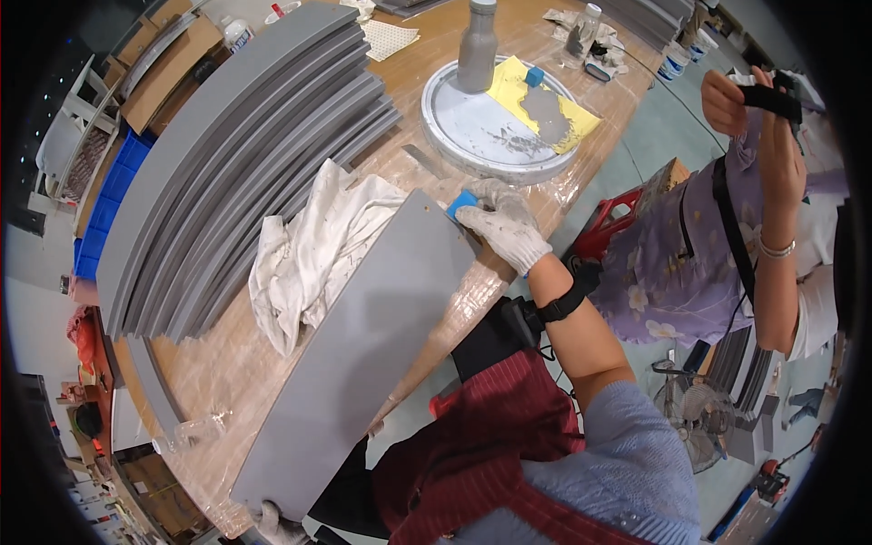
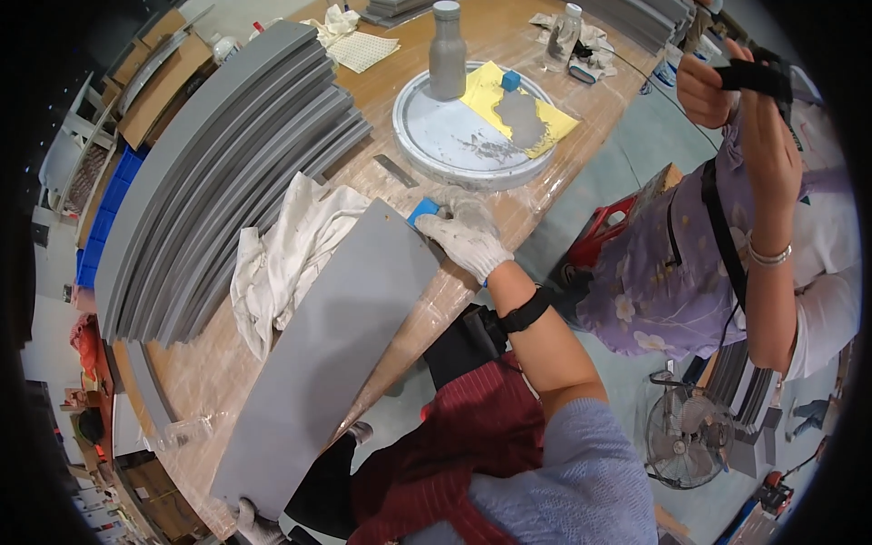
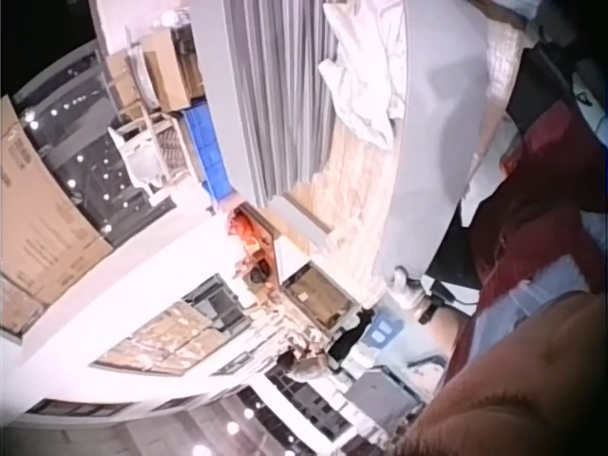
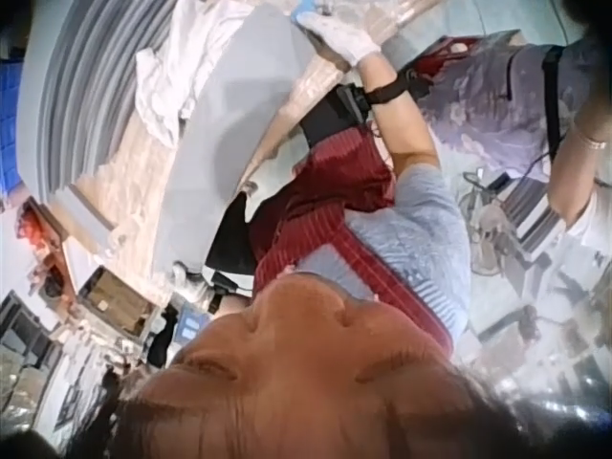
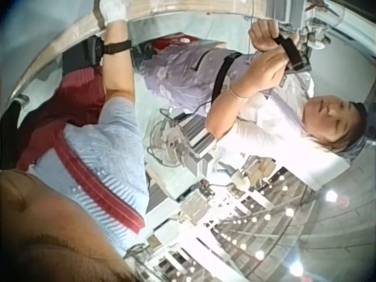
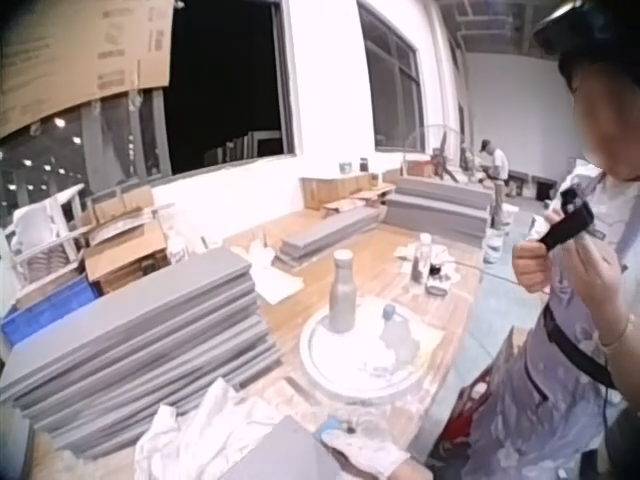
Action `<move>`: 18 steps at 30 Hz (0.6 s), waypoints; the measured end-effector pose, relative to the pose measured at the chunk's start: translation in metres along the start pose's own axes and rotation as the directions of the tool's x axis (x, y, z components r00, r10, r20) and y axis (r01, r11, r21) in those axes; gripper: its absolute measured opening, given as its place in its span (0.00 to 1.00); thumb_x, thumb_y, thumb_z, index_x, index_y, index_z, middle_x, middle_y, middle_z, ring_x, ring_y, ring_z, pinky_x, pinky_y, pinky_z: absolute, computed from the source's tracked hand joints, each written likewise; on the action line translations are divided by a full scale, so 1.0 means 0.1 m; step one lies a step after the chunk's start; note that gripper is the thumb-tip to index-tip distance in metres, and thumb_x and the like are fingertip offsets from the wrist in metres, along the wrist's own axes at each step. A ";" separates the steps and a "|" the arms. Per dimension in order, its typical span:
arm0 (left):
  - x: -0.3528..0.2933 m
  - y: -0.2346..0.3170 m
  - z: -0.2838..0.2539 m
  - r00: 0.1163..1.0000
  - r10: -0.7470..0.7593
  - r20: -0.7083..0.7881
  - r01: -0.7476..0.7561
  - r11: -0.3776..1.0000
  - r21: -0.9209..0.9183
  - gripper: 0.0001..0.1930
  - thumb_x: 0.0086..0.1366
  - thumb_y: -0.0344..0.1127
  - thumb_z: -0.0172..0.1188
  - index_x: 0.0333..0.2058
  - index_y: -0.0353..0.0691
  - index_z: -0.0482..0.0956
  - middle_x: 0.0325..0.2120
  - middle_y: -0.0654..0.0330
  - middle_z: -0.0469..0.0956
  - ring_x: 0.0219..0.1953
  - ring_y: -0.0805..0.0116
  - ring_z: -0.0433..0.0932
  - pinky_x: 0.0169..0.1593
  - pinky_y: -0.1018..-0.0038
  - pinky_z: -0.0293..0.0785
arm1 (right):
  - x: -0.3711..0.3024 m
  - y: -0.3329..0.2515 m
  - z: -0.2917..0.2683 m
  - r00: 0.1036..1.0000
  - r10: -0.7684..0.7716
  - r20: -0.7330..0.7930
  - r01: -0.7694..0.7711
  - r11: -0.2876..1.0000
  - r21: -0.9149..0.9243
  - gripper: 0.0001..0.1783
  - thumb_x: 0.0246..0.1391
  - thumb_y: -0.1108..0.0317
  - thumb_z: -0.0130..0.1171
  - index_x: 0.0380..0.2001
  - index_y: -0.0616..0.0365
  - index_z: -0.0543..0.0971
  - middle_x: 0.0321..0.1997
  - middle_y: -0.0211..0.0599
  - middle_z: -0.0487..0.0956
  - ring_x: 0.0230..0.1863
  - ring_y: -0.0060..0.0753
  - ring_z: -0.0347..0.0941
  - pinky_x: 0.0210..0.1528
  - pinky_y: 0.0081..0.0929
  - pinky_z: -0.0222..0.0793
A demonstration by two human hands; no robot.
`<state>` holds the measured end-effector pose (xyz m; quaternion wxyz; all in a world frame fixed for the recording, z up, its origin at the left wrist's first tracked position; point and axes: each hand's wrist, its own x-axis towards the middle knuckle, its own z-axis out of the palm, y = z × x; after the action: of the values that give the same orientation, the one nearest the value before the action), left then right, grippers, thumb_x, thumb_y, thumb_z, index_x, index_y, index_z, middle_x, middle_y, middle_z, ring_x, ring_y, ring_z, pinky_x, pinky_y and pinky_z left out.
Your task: The recorder is cleaning, inspecting, and sanding edges of grey furniture panels at a workshop bench using a cloth and a sanding block.
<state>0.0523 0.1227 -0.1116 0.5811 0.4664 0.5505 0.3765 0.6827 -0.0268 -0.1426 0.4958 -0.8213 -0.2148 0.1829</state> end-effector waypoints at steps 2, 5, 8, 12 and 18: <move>-0.02 -0.02 0.13 0.998 -0.031 -0.046 0.027 0.995 -0.098 0.34 0.62 0.41 0.67 0.63 0.33 0.67 0.61 0.46 0.69 0.60 0.48 0.69 0.60 0.48 0.69 | 0.00 0.03 -0.03 1.000 -0.017 0.008 0.018 0.992 -0.121 0.30 0.50 0.57 0.67 0.51 0.70 0.78 0.44 0.44 0.83 0.41 0.35 0.80 0.49 0.29 0.74; -0.14 0.21 0.57 0.980 -0.124 -0.153 0.113 0.990 -0.081 0.31 0.67 0.40 0.63 0.64 0.32 0.66 0.60 0.44 0.70 0.59 0.46 0.70 0.60 0.49 0.69 | 0.00 -0.15 -0.14 0.989 0.030 0.142 0.008 0.965 -0.264 0.31 0.47 0.53 0.66 0.46 0.70 0.81 0.42 0.49 0.84 0.42 0.38 0.80 0.49 0.31 0.73; -0.10 0.13 0.52 0.980 -0.160 -0.120 0.137 0.973 -0.183 0.28 0.68 0.39 0.61 0.61 0.31 0.68 0.52 0.49 0.76 0.51 0.53 0.76 0.54 0.57 0.75 | -0.06 -0.14 -0.17 0.973 0.097 0.208 -0.046 0.971 -0.236 0.28 0.46 0.52 0.63 0.42 0.67 0.83 0.40 0.52 0.83 0.43 0.44 0.80 0.49 0.34 0.72; 0.13 -0.12 0.19 0.981 -0.163 0.104 0.188 0.932 -0.311 0.27 0.70 0.39 0.58 0.63 0.31 0.66 0.58 0.47 0.74 0.57 0.49 0.76 0.60 0.54 0.77 | -0.25 0.01 -0.45 0.992 0.080 0.100 -0.065 0.987 -0.146 0.28 0.44 0.51 0.62 0.42 0.62 0.84 0.40 0.52 0.83 0.43 0.47 0.80 0.49 0.36 0.72; 0.11 -0.11 0.28 0.958 -0.255 0.134 0.286 0.893 -0.347 0.24 0.71 0.39 0.58 0.60 0.31 0.69 0.55 0.48 0.77 0.54 0.53 0.79 0.57 0.56 0.79 | -0.35 0.25 -0.19 0.988 0.074 -0.137 -0.051 0.985 0.163 0.30 0.48 0.55 0.67 0.49 0.66 0.81 0.41 0.47 0.85 0.43 0.39 0.80 0.48 0.32 0.73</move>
<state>0.0801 0.1262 -0.1265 0.7265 0.2858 0.5058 0.3669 0.6675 -0.0696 -0.1530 0.5677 -0.7966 -0.1375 0.1557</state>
